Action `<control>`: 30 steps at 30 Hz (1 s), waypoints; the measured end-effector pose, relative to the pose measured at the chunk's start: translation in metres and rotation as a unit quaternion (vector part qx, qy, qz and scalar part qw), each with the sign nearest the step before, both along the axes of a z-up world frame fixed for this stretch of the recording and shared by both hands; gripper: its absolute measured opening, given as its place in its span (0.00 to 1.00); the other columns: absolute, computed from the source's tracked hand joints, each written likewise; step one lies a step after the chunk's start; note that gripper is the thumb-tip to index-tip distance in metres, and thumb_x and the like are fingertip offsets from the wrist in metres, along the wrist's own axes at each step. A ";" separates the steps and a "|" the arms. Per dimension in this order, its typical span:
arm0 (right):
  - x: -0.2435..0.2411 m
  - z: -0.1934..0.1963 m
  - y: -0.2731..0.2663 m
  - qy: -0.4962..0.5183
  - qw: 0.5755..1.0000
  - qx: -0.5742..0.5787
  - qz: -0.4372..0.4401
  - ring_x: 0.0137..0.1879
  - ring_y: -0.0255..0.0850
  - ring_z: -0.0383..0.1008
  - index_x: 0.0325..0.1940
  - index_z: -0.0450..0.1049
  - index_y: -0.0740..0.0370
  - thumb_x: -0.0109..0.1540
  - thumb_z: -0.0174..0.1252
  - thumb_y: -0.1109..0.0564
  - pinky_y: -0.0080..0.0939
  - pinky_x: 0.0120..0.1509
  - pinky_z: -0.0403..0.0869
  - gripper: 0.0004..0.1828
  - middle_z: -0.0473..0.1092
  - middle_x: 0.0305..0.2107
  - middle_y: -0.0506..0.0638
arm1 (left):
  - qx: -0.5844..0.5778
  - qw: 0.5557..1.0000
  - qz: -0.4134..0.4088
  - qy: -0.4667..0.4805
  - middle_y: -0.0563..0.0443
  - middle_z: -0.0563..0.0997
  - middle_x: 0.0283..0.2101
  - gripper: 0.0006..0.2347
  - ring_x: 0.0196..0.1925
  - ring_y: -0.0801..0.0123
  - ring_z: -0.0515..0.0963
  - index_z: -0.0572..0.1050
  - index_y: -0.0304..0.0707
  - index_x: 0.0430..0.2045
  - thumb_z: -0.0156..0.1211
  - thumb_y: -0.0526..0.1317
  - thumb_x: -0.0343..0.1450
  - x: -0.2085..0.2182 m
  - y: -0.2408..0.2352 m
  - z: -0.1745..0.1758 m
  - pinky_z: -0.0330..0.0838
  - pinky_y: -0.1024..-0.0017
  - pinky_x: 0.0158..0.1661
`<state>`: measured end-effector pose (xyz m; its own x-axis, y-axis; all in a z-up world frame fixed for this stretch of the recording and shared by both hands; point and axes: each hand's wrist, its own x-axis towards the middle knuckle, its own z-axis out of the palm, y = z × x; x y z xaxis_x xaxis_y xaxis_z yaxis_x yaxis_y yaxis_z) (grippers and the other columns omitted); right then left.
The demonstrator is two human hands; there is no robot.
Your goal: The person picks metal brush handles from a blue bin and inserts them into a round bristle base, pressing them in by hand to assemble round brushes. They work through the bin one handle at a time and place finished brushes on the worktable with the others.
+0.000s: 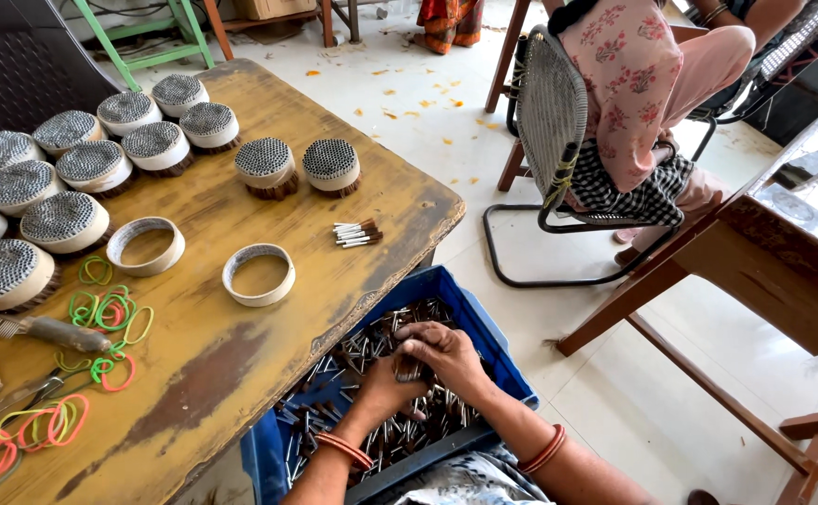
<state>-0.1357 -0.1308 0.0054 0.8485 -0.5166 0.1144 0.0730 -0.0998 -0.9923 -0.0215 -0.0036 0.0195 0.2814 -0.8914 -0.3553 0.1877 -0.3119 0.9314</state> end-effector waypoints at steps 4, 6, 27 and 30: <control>-0.003 0.013 -0.003 -0.040 0.976 0.214 -0.021 0.42 0.36 0.77 0.50 0.77 0.70 0.70 0.58 0.54 0.41 0.46 0.76 0.14 0.77 0.43 0.50 | -0.022 0.990 0.047 0.130 0.51 0.82 0.42 0.16 0.40 0.65 0.83 0.75 0.39 0.48 0.66 0.33 0.66 0.009 0.004 0.003 0.86 0.60 0.30; -0.002 0.009 -0.006 -0.028 0.962 0.271 -0.015 0.42 0.35 0.77 0.51 0.77 0.70 0.69 0.57 0.55 0.41 0.46 0.76 0.15 0.77 0.44 0.51 | -0.084 0.958 0.078 0.263 0.49 0.82 0.42 0.15 0.42 0.63 0.84 0.75 0.37 0.48 0.66 0.33 0.67 0.018 0.007 -0.005 0.86 0.62 0.38; -0.006 0.066 0.031 0.070 0.905 -0.401 0.123 0.72 0.60 0.59 0.75 0.57 0.58 0.49 0.75 0.53 0.55 0.73 0.64 0.54 0.59 0.67 0.62 | -0.040 0.962 0.013 0.269 0.51 0.82 0.44 0.21 0.43 0.68 0.82 0.75 0.38 0.51 0.68 0.32 0.63 0.025 0.010 -0.050 0.75 0.71 0.34; -0.007 0.068 0.033 0.075 0.913 -0.382 0.124 0.71 0.57 0.64 0.76 0.58 0.57 0.51 0.74 0.52 0.52 0.73 0.66 0.52 0.63 0.65 0.58 | -0.037 0.966 -0.009 0.256 0.53 0.81 0.43 0.21 0.42 0.66 0.80 0.75 0.40 0.51 0.69 0.34 0.63 0.022 0.011 -0.036 0.71 0.70 0.32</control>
